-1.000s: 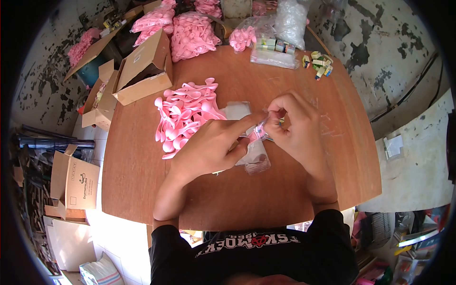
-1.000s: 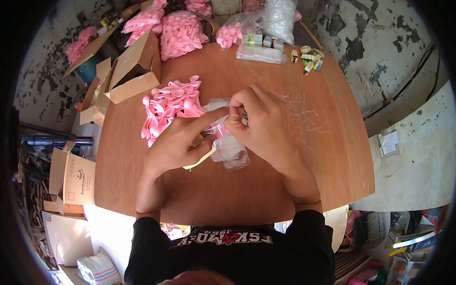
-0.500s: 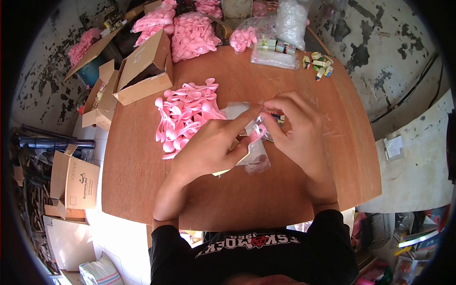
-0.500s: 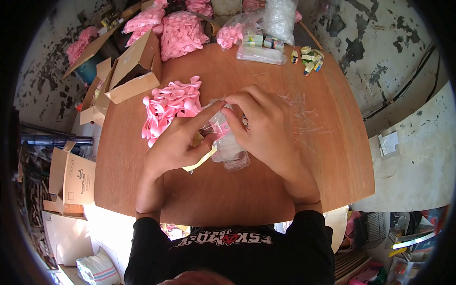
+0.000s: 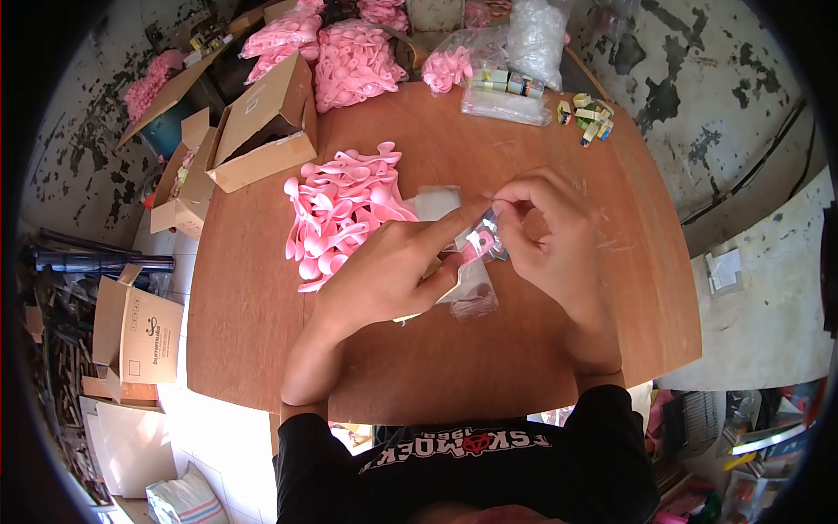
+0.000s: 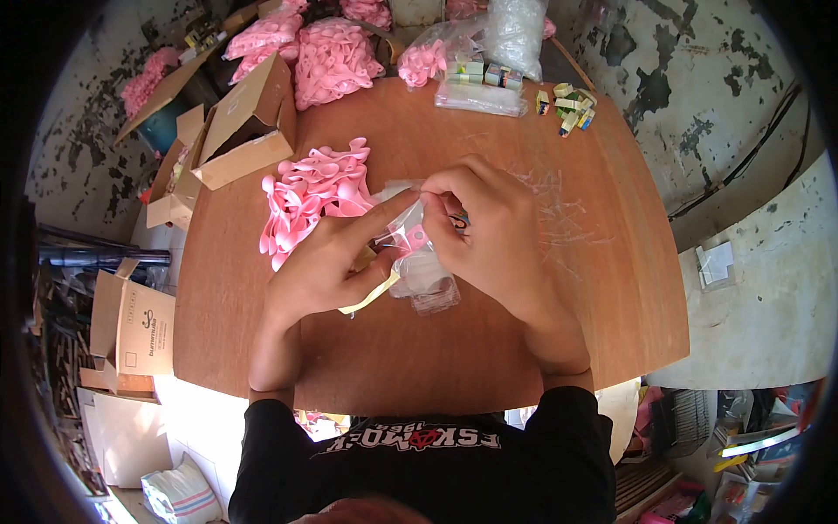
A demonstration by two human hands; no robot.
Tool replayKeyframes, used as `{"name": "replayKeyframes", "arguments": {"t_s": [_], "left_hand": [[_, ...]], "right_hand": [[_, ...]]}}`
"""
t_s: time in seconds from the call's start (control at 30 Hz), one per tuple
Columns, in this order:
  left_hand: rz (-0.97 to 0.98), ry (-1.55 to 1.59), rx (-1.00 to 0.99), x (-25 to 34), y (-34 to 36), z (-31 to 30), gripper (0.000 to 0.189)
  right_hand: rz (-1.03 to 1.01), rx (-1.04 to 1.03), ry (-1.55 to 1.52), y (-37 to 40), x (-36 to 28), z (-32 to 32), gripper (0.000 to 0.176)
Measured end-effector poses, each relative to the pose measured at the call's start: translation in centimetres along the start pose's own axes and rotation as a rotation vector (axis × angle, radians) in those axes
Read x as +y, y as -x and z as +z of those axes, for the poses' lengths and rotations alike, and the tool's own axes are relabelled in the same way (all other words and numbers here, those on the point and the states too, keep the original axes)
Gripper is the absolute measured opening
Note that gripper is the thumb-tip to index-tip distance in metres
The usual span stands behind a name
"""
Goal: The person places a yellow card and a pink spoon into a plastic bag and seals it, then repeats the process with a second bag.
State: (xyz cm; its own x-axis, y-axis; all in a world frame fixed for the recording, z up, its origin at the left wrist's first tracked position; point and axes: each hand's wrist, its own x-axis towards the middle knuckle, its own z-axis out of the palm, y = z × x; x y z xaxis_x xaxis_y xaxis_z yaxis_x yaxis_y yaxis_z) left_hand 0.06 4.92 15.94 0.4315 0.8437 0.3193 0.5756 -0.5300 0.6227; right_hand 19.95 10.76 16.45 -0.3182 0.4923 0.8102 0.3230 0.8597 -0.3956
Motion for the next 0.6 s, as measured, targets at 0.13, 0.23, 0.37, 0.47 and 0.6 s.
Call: {"name": "replayKeyframes", "arguments": {"t_s": [0.13,0.23,0.37,0.47,0.6], "left_hand": [[0.060,0.040,0.004,0.12,0.01,-0.07,0.062],[0.094,0.047,0.020,0.04,0.04,0.02,0.062],[0.100,0.038,0.035,-0.01,0.08,0.12,0.062],[0.131,0.051,0.044,0.03,0.03,0.04,0.062],[0.144,0.053,0.046,0.20,0.03,-0.06,0.063]], "right_hand": [[0.061,0.011,-0.123,0.15,0.29,-0.32,0.012],[0.048,0.009,-0.127,0.13,0.24,-0.54,0.013],[0.046,0.024,-0.133,0.04,-0.10,-0.62,0.012],[0.036,0.032,-0.131,-0.05,-0.22,-0.63,0.012],[0.044,0.038,-0.141,-0.05,-0.29,-0.55,0.012]]}}
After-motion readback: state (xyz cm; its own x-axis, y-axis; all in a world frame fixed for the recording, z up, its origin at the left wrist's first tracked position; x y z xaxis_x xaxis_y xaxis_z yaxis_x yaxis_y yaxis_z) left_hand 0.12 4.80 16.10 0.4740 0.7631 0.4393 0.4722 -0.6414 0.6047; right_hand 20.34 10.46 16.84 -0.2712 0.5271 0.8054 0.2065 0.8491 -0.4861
